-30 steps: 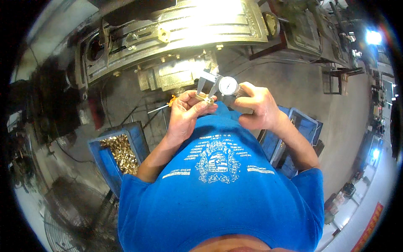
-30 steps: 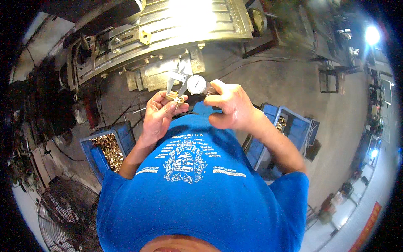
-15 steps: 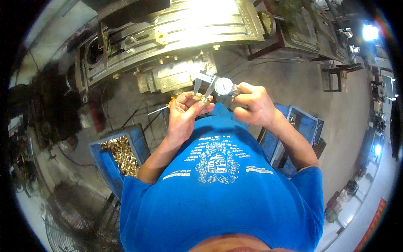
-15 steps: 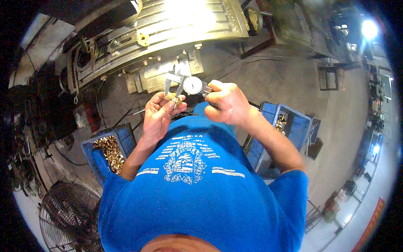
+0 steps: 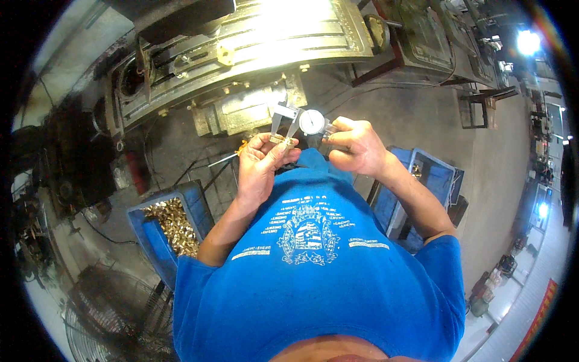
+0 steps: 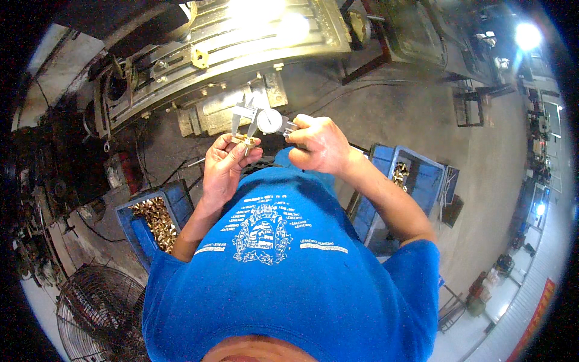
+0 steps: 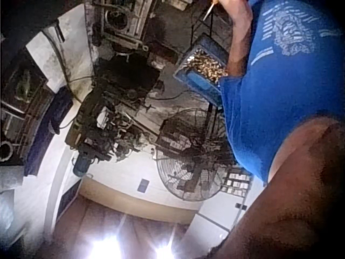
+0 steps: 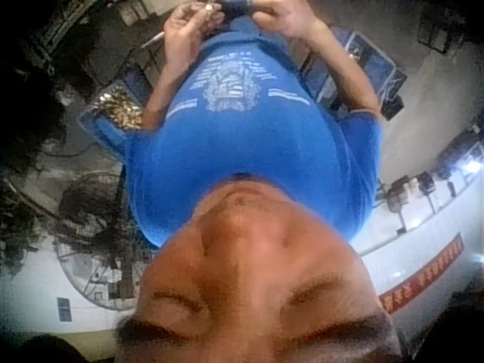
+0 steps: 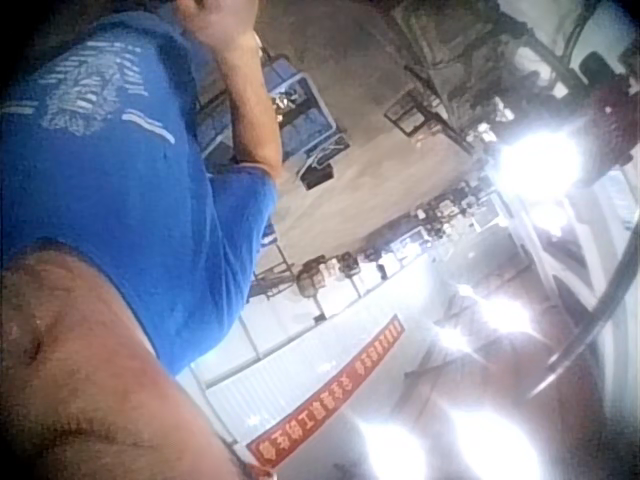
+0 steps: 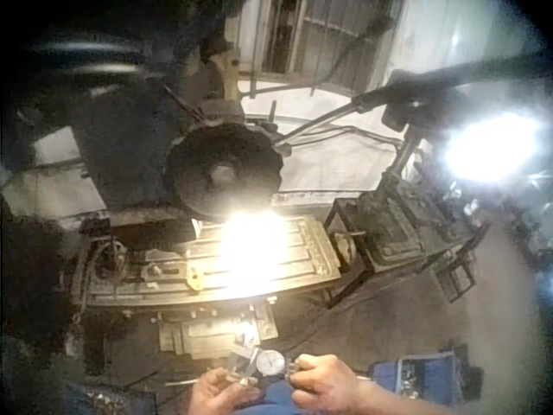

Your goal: The person picks small brass parts from a blue bin, measures them with a dial caliper, and places them into a milling machine. They operate the machine to mill the parts, then remove and measure them again before returning them to the bin. This cycle repeats for several parts.

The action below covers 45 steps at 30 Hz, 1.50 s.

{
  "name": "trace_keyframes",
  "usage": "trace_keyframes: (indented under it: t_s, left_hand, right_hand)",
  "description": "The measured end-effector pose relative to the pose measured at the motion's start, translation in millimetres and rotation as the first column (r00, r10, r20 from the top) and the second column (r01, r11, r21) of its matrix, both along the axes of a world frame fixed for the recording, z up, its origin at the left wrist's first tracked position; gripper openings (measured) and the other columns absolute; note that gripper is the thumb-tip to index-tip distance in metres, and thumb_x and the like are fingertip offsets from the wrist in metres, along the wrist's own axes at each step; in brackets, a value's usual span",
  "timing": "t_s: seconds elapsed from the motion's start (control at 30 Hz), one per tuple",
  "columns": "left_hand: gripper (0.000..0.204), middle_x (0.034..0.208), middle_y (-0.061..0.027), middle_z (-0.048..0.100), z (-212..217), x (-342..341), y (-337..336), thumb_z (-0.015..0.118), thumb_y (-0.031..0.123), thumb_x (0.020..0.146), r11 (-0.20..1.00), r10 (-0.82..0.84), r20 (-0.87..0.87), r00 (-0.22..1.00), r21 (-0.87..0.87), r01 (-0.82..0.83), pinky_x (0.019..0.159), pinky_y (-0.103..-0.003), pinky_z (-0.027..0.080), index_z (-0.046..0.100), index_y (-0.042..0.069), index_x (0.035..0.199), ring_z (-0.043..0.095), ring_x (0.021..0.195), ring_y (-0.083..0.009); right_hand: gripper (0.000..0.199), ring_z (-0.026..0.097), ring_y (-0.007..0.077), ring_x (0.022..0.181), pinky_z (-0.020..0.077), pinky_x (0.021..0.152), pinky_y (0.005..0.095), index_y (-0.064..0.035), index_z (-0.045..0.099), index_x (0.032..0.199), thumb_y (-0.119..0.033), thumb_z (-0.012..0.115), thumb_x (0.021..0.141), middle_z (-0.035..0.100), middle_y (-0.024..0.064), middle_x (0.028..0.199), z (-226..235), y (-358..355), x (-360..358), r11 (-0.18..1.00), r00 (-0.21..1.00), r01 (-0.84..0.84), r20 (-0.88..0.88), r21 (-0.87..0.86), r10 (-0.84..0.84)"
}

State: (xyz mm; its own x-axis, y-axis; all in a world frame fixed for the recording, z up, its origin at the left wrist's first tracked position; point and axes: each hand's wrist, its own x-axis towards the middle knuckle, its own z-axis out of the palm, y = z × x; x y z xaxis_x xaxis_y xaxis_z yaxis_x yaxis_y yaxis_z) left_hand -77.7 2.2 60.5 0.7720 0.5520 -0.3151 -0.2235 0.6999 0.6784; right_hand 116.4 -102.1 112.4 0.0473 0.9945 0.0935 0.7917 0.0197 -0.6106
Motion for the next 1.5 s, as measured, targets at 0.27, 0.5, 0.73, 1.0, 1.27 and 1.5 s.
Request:
trace_keyframes:
  t_s: [0.27, 0.5, 0.73, 1.0, 1.27, 1.5]
  left_hand:
    - [0.019, 0.099, -0.0212, 0.061, -4.2, 1.7, -1.9, 0.055, 0.006, 0.086, 1.000, -0.029, -0.004, 1.000, -0.009, 0.029, 0.077, -0.033, 0.054, 0.050, -0.004, 0.102, 0.064, 0.086, -0.0232]
    - [0.018, 0.100, -0.0221, 0.061, -7.9, 4.4, -3.0, 0.055, 0.006, 0.086, 0.998, -0.054, -0.025, 0.998, -0.015, 0.054, 0.078, -0.034, 0.053, 0.050, -0.003, 0.101, 0.064, 0.087, -0.0246]
    - [0.020, 0.099, -0.0225, 0.061, -10.8, 4.5, -1.5, 0.056, 0.007, 0.086, 0.998, -0.054, -0.018, 0.998, -0.032, 0.053, 0.078, -0.034, 0.054, 0.049, -0.004, 0.101, 0.064, 0.087, -0.0256]
    - [0.020, 0.097, -0.0215, 0.062, -18.9, 5.6, 2.2, 0.056, 0.008, 0.086, 0.997, -0.070, -0.080, 0.994, -0.026, 0.068, 0.077, -0.034, 0.054, 0.049, -0.004, 0.100, 0.064, 0.084, -0.0245]
    - [0.021, 0.099, -0.0213, 0.061, -17.9, 8.8, 6.7, 0.054, 0.011, 0.088, 0.996, -0.089, -0.095, 0.991, 0.009, 0.091, 0.077, -0.035, 0.054, 0.050, -0.004, 0.102, 0.064, 0.085, -0.0242]
    - [0.020, 0.097, -0.0204, 0.062, -25.8, 7.7, 10.5, 0.053, 0.012, 0.088, 0.993, -0.117, -0.110, 0.987, 0.004, 0.118, 0.076, -0.033, 0.053, 0.051, -0.004, 0.099, 0.064, 0.084, -0.0227]
  right_hand:
    - [0.014, 0.052, 0.0327, 0.056, 0.0452, 0.051, 0.0401, -0.0034, 0.058, 0.063, -0.016, 0.054, 0.058, 0.048, 0.0149, 0.064, -5.9, -4.9, 3.4, 1.000, 1.000, -0.001, 0.003, -0.015, 0.001]
    - [0.018, 0.053, 0.0334, 0.057, 0.0455, 0.051, 0.0404, -0.0027, 0.061, 0.068, -0.016, 0.054, 0.058, 0.051, 0.0150, 0.066, -9.5, -7.7, 7.0, 0.999, 0.999, 0.019, -0.035, -0.044, -0.021]
    - [0.024, 0.052, 0.0297, 0.055, 0.0431, 0.049, 0.0378, -0.0021, 0.065, 0.075, -0.015, 0.055, 0.058, 0.051, 0.0150, 0.066, -19.7, -8.4, 10.5, 0.999, 0.998, -0.006, -0.064, -0.032, 0.004]
    - [0.024, 0.050, 0.0271, 0.054, 0.0409, 0.048, 0.0362, -0.0028, 0.066, 0.077, -0.015, 0.054, 0.060, 0.049, 0.0145, 0.064, -27.3, -7.6, 11.2, 0.997, 0.995, 0.007, -0.102, -0.077, -0.015]
    - [0.023, 0.054, 0.0341, 0.058, 0.0460, 0.052, 0.0406, -0.0035, 0.064, 0.070, -0.019, 0.053, 0.058, 0.052, 0.0153, 0.066, -21.0, -3.7, 9.4, 0.990, 0.993, 0.088, -0.068, -0.114, -0.096]
    - [0.019, 0.053, 0.0343, 0.057, 0.0463, 0.051, 0.0399, -0.0052, 0.063, 0.067, -0.018, 0.052, 0.058, 0.051, 0.0149, 0.065, -27.1, -4.7, 5.2, 0.991, 0.996, 0.089, -0.014, -0.103, -0.091]
